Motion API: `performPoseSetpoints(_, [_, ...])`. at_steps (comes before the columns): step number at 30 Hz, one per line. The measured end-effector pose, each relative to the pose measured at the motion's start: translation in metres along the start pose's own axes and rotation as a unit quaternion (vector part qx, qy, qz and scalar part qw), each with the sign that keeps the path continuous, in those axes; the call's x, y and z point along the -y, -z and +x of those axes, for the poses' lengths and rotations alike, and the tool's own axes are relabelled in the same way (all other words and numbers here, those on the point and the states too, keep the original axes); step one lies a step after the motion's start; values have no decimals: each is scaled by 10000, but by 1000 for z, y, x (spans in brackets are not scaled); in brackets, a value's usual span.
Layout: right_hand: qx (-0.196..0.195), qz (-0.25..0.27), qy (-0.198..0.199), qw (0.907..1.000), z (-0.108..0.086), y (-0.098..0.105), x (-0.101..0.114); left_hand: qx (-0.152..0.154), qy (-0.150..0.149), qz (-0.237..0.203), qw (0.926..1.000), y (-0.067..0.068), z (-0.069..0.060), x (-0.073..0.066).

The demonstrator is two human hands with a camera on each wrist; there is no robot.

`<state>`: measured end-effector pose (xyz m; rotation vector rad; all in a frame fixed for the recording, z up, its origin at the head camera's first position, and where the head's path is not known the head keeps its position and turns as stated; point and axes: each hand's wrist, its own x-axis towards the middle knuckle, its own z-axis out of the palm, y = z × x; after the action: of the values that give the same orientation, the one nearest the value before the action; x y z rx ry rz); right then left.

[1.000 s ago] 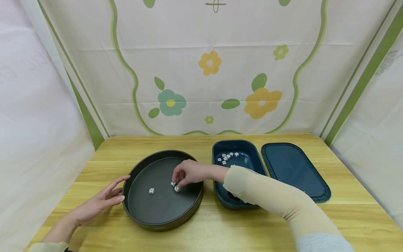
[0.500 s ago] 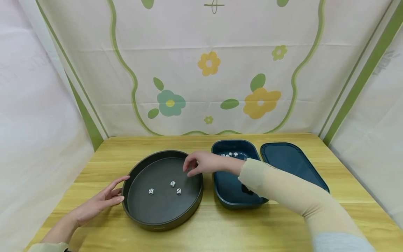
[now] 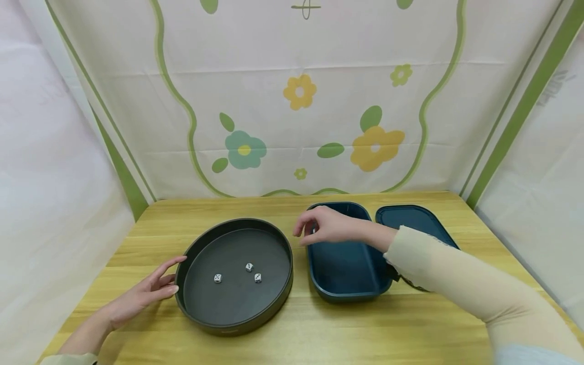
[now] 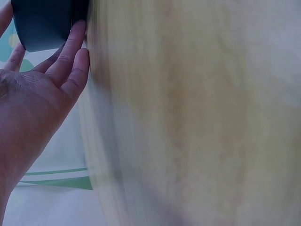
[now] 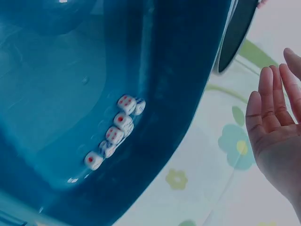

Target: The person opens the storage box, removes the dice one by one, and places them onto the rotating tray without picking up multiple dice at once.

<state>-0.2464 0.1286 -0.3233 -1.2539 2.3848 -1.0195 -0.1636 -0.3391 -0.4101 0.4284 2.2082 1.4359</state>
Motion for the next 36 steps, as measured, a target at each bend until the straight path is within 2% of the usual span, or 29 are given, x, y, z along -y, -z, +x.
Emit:
performPoseSetpoints(6, [-290, 176, -400, 9986, -25, 16, -10, 39, 55, 13, 10000, -1, -1, -2])
performPoseSetpoints(14, [-547, 281, -989, 9932, -57, 30, -35, 47, 99, -16, 9999, -1, -1, -1])
performPoseSetpoints(20, [-688, -249, -1289, 9890, -75, 36, -53, 8, -5, 46, 10000, -2, -1, -2])
performPoseSetpoints(23, [-671, -346, -1407, 9872, -78, 35, -63, -1, -35, 31, 10000, -1, -1, -3])
performPoseSetpoints(26, [-648, -330, -1472, 9864, -76, 31, -74, -29, 71, 1, 10000, 0, -2, -2])
performPoseSetpoints(33, [-559, -505, -1640, 9836, -64, 21, -85, 90, -92, -25, 9999, -2, -2, -1])
performPoseSetpoints(36, [-428, -649, -1744, 9816, -59, 17, -88, 24, 37, -38, 10000, -2, -2, -1])
